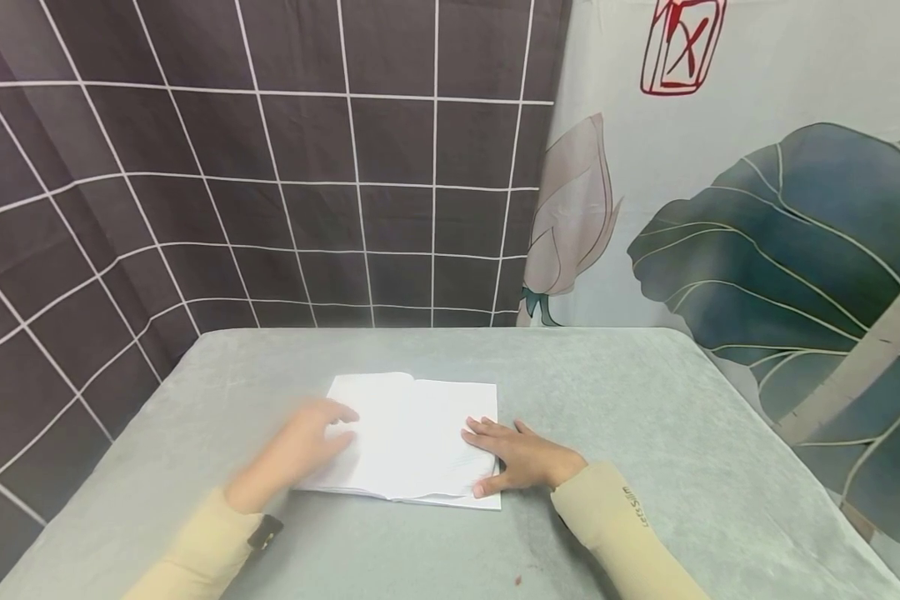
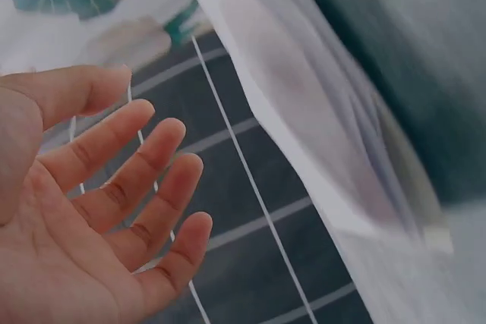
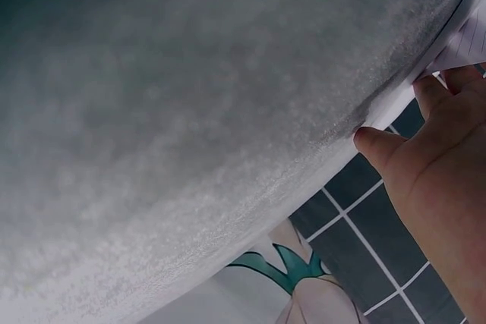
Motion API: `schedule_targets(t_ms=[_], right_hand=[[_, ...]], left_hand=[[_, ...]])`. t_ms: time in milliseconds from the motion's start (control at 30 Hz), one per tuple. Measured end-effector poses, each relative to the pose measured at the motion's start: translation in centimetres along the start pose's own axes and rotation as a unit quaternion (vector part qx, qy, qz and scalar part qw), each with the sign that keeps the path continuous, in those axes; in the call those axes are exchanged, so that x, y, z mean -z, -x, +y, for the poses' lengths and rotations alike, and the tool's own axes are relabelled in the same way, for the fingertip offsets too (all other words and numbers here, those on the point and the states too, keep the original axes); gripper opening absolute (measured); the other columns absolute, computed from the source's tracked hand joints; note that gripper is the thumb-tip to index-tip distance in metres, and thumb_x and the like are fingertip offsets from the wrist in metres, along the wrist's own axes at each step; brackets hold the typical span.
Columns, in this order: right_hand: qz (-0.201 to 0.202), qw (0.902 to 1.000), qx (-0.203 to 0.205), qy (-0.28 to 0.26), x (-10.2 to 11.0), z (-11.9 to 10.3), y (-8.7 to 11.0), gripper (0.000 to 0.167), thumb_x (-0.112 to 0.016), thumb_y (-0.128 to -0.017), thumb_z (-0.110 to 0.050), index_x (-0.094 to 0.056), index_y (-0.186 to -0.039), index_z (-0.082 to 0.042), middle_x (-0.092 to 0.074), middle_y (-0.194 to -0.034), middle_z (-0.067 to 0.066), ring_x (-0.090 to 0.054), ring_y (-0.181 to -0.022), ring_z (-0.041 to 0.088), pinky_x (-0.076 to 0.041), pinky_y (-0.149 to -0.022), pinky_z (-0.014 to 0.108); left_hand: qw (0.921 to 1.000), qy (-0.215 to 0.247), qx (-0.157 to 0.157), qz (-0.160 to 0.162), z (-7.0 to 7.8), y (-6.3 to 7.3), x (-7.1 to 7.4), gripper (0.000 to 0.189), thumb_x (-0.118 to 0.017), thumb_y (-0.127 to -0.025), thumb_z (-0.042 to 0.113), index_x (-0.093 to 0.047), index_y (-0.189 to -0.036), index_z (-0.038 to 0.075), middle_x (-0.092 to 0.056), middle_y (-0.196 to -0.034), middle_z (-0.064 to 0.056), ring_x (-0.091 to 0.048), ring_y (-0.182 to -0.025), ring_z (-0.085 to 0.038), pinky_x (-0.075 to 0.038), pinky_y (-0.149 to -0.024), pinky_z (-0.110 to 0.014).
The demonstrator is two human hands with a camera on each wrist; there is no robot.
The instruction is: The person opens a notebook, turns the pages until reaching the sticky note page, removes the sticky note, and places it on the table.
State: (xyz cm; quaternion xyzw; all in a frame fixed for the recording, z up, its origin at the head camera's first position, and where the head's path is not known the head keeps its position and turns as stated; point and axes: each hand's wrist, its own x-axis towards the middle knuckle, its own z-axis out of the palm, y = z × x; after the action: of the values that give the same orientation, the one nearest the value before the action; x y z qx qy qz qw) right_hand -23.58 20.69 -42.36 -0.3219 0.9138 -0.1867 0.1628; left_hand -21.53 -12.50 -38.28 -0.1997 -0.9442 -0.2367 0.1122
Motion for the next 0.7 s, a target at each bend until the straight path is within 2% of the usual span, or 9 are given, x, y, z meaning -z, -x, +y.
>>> schedule_targets(t_ms=[133,233,333,567,700], right_hand=[[0.002,1.0000,0.002,0.000,0.0,0.0,0.0,0.090,-0.067,-0.080,-0.056,-0.033,-0.149,-0.010,-0.023,-0.159,0.010,-0.021,-0.146,0.036,-0.010,-0.110,0.068],[0.002,1.0000,0.000,0.000,0.0,0.0,0.0,0.090,-0.066,-0.080,-0.056,-0.033,-0.149,-0.010,-0.023,-0.159,0.011,-0.021,-0.146,0.036,-0.010,-0.110,0.068],[0.002,1.0000,-0.001,0.003,0.1,0.0,0.0,0.089,-0.066,-0.081,-0.056,-0.033,-0.149,-0.010,-0.024,-0.159,0.011,-0.022,-0.145,0.036,-0.011,-0.110,0.069],[0.003,0.9999,0.004,0.010,0.0,-0.1,-0.1,0.087,-0.065,-0.082,-0.056,-0.034,-0.149,-0.009,-0.025,-0.158,0.011,-0.023,-0.145,0.036,-0.013,-0.109,0.069],[0.008,0.9998,0.006,0.015,-0.1,-0.1,0.0,0.085,-0.065,-0.083,-0.055,-0.035,-0.148,-0.009,-0.026,-0.158,0.011,-0.024,-0.144,0.036,-0.014,-0.108,0.069]], left_hand=[[0.9969,-0.035,-0.069,-0.010,1.7,0.0,-1.4,0.018,-0.073,-0.081,0.017,-0.071,-0.097,0.011,-0.069,-0.093,-0.003,-0.062,-0.087,-0.023,-0.048,-0.076,-0.041],[0.9895,-0.066,-0.127,-0.022,2.8,0.1,-2.2,0.020,-0.074,-0.081,0.023,-0.071,-0.097,0.013,-0.069,-0.092,0.001,-0.061,-0.082,-0.018,-0.046,-0.070,-0.035],[0.9814,-0.091,-0.165,-0.033,3.7,0.2,-3.0,0.022,-0.074,-0.081,0.030,-0.072,-0.097,0.016,-0.069,-0.091,0.003,-0.061,-0.080,-0.015,-0.044,-0.066,-0.031],[0.9699,-0.120,-0.197,-0.078,5.6,0.1,-4.5,0.027,-0.073,-0.081,0.037,-0.072,-0.100,0.019,-0.069,-0.094,0.006,-0.059,-0.079,-0.010,-0.042,-0.066,-0.025],[0.9653,-0.129,-0.207,-0.093,6.2,-0.1,-5.3,0.028,-0.073,-0.080,0.038,-0.071,-0.101,0.020,-0.068,-0.094,0.007,-0.059,-0.079,-0.008,-0.042,-0.066,-0.023]])
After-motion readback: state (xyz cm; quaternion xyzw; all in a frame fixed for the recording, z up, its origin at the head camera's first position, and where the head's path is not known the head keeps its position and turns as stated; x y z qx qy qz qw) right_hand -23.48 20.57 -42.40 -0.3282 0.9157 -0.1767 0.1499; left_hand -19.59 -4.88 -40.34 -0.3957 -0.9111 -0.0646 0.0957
